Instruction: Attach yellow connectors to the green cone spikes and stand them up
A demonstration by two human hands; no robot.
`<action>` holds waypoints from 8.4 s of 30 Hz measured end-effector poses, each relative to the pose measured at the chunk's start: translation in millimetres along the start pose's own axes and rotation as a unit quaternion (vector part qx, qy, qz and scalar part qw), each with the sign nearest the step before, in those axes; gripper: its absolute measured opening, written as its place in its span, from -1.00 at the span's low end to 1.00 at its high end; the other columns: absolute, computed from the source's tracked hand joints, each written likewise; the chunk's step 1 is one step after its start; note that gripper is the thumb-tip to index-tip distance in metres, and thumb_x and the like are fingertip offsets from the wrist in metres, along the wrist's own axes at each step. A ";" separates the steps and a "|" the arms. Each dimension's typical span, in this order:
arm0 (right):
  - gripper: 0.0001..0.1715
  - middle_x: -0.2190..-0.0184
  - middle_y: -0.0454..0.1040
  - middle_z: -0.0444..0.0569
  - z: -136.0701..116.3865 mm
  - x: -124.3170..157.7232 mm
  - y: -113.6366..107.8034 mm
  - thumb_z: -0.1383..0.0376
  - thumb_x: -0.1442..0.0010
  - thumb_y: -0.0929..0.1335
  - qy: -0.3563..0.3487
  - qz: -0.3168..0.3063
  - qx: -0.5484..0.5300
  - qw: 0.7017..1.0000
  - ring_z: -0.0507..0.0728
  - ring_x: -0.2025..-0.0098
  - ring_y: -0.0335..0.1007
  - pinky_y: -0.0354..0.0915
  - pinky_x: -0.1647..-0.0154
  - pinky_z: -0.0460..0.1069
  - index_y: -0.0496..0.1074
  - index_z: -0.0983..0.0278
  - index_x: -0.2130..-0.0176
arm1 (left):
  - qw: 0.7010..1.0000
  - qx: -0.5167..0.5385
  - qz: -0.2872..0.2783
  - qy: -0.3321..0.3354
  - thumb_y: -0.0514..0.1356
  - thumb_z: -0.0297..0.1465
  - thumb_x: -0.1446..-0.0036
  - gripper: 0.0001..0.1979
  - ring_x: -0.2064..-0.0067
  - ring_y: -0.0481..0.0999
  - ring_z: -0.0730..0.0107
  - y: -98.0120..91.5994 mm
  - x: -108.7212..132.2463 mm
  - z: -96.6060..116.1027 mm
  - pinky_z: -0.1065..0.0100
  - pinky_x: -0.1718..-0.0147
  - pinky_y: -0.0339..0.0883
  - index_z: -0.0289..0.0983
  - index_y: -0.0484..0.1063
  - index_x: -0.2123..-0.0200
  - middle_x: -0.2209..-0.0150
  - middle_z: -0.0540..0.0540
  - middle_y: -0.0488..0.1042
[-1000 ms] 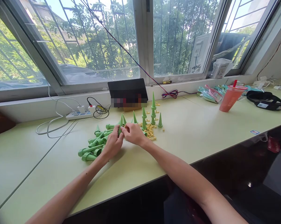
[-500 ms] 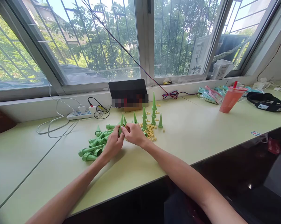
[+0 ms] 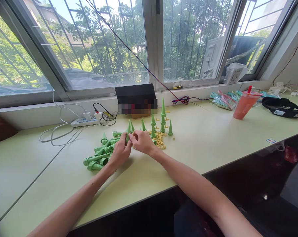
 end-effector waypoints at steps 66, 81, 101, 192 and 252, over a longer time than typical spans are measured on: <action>-0.94 0.46 0.49 -0.10 -8.9 16.1 41.7 0.37 -0.13 0.35 -0.052 -0.175 -0.021 0.983 -0.03 0.50 0.28 0.18 0.40 -0.12 0.46 0.31 0.38 | 0.977 0.123 0.171 -0.011 0.06 -0.33 -0.18 -0.76 0.57 0.30 0.58 -50.2 1.7 8.8 0.50 0.60 0.22 -0.23 0.24 0.08 0.33 -0.01 0.40; -0.87 0.36 0.52 -0.02 -8.4 26.2 62.3 0.46 -0.08 0.33 -0.087 -0.233 0.043 0.968 0.05 0.38 0.34 0.19 0.35 -0.09 0.50 0.32 0.38 | 0.984 0.113 0.135 0.003 0.11 -0.31 -0.17 -0.71 0.46 0.48 0.49 -37.2 2.3 10.0 0.43 0.45 0.37 -0.21 0.21 0.05 0.26 -0.03 0.48; -0.88 0.36 0.29 -0.08 11.2 3.2 21.2 0.32 -0.24 0.25 -0.047 -0.064 0.038 0.996 0.05 0.36 0.20 0.17 0.30 -0.07 0.36 0.27 0.32 | 0.987 0.039 0.152 0.027 0.14 -0.38 -0.09 -0.55 0.46 0.40 0.53 -40.5 4.8 16.4 0.47 0.48 0.28 -0.18 0.11 -0.05 0.29 0.01 0.29; -0.64 0.48 0.38 -0.10 -7.1 -0.2 -1.8 0.11 -0.30 0.22 -0.041 -0.013 -0.087 0.995 0.00 0.49 0.19 0.13 0.47 -0.10 0.41 0.30 0.33 | 0.993 -0.058 0.093 0.046 -0.05 -0.34 -0.31 -0.76 0.49 0.25 0.45 -26.3 1.3 14.5 0.41 0.45 0.07 -0.24 0.26 0.40 0.45 -0.01 0.37; -0.59 0.60 0.29 -0.14 -1.4 -1.4 -18.7 0.10 -0.31 0.20 -0.017 0.074 -0.032 0.997 0.02 0.55 0.14 0.06 0.48 -0.07 0.33 0.27 0.45 | 0.960 -0.271 -0.073 -0.010 -0.03 -0.33 -0.27 -0.78 0.29 0.44 0.26 5.2 1.0 -13.1 0.36 0.43 0.11 -0.24 0.36 0.32 0.31 -0.12 0.38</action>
Point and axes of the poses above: each hand's wrist, its own x-axis away from the middle knuckle, its own y-axis out of the palm, z = x × y, the point moved 10 cm from there along -x, towards the middle knuckle
